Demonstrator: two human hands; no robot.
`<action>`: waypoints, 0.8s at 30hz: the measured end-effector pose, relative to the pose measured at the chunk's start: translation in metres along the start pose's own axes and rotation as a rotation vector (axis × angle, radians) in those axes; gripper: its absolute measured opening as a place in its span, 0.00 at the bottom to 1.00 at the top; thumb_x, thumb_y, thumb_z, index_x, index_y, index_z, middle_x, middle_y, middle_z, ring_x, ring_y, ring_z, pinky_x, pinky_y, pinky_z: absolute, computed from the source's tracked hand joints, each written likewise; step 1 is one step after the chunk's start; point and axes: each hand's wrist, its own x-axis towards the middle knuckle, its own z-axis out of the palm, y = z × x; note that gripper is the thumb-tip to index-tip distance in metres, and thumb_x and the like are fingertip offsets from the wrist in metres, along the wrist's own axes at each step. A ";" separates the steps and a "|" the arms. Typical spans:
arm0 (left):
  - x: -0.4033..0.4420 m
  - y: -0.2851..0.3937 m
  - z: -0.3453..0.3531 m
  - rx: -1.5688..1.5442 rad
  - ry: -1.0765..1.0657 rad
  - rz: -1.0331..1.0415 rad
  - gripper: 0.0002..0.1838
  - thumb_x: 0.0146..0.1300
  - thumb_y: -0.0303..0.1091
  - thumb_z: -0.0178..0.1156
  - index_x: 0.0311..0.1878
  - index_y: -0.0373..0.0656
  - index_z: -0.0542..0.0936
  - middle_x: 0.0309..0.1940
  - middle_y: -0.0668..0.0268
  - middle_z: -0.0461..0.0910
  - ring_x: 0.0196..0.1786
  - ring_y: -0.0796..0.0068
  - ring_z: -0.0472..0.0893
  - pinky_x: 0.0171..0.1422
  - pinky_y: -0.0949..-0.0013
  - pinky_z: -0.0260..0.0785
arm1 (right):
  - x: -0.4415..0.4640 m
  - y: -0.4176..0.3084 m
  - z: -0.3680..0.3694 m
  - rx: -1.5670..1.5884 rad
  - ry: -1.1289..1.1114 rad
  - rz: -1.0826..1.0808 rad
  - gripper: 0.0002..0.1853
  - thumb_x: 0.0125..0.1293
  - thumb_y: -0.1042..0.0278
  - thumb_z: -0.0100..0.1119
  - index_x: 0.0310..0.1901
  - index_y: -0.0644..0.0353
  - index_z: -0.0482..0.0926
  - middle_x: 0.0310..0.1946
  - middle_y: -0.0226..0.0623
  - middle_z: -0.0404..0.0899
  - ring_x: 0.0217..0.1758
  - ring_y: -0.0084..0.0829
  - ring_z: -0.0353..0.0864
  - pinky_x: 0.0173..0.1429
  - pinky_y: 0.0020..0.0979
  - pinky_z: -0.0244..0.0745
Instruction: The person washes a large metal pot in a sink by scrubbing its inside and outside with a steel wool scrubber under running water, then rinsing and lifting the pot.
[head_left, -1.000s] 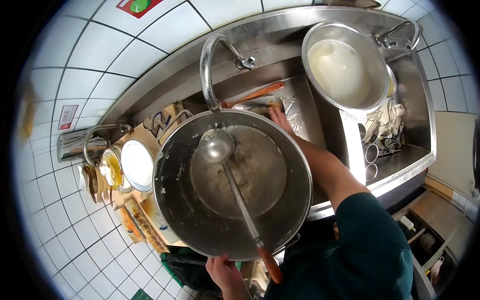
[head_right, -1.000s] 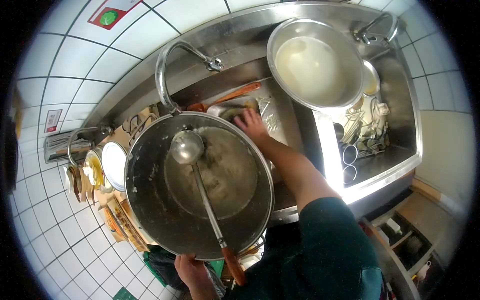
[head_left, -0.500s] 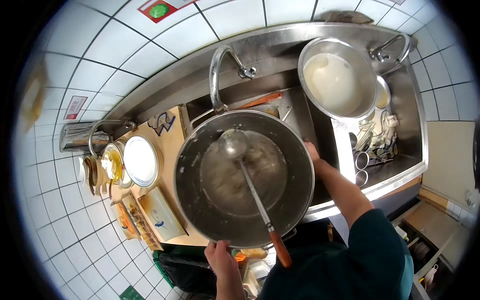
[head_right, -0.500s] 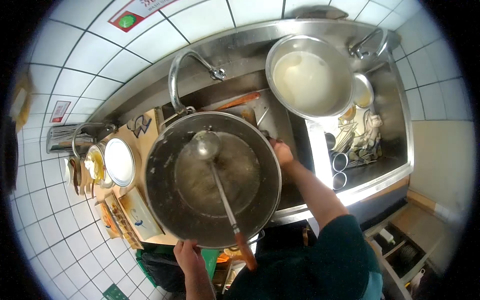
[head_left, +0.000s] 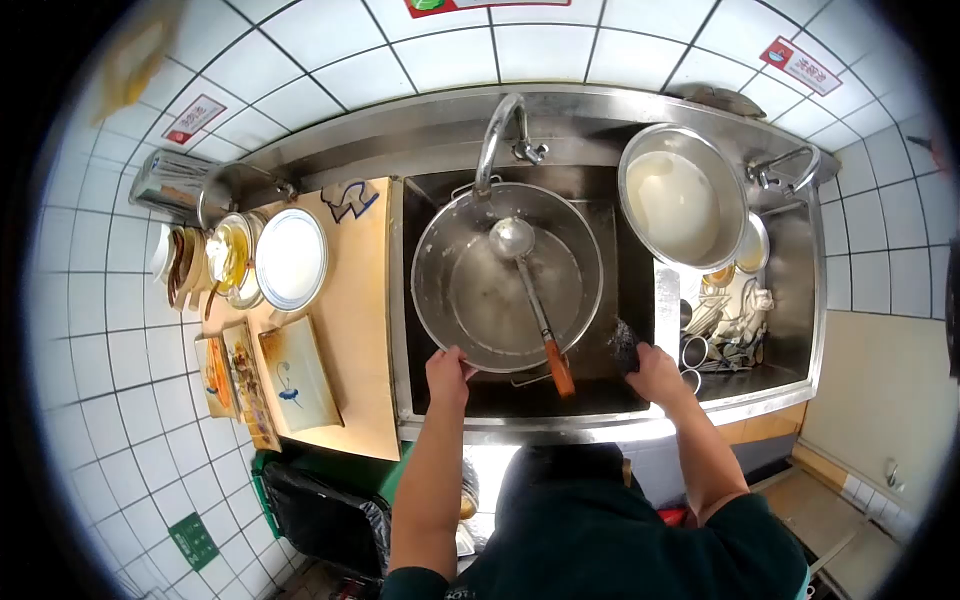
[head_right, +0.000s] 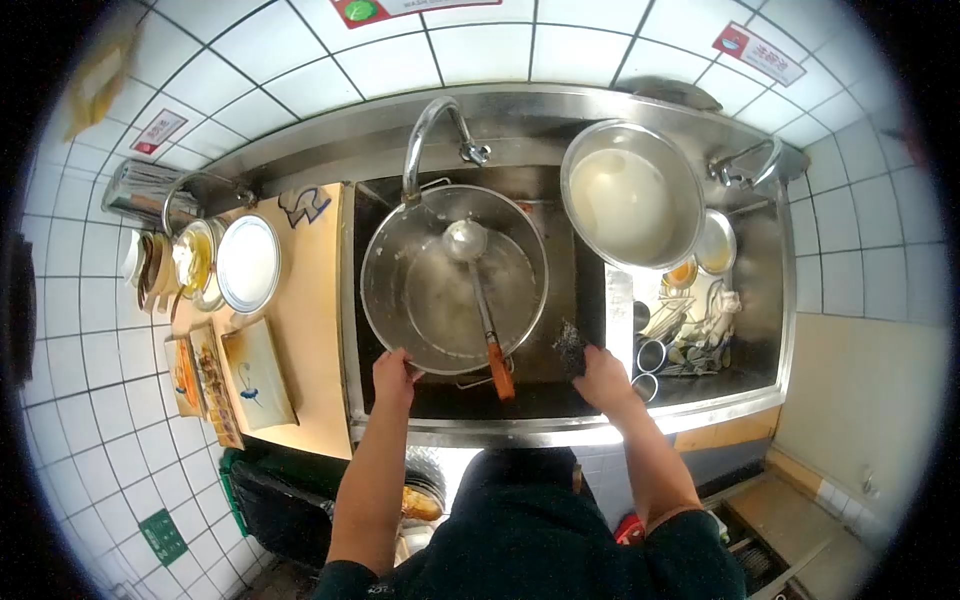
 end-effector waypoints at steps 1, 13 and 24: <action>0.014 -0.007 -0.002 0.014 -0.008 0.009 0.03 0.60 0.25 0.54 0.34 0.40 0.77 0.31 0.67 0.78 0.34 0.75 0.78 0.40 0.66 0.76 | -0.009 -0.004 -0.015 -0.009 -0.002 0.008 0.25 0.53 0.62 0.72 0.48 0.65 0.75 0.42 0.56 0.80 0.49 0.54 0.82 0.55 0.47 0.79; -0.080 -0.012 0.024 1.028 0.081 0.716 0.26 0.65 0.41 0.63 0.60 0.34 0.72 0.53 0.46 0.73 0.53 0.46 0.78 0.57 0.51 0.73 | 0.081 -0.135 -0.103 0.397 0.408 -0.687 0.16 0.43 0.72 0.71 0.36 0.64 0.79 0.69 0.71 0.59 0.74 0.65 0.59 0.74 0.45 0.64; -0.061 0.001 0.055 0.328 -0.353 -0.190 0.20 0.63 0.33 0.58 0.57 0.36 0.73 0.37 0.55 0.78 0.33 0.62 0.81 0.31 0.65 0.75 | 0.229 -0.176 -0.140 0.287 0.489 -0.538 0.20 0.48 0.65 0.68 0.40 0.70 0.80 0.70 0.66 0.63 0.73 0.57 0.65 0.75 0.42 0.63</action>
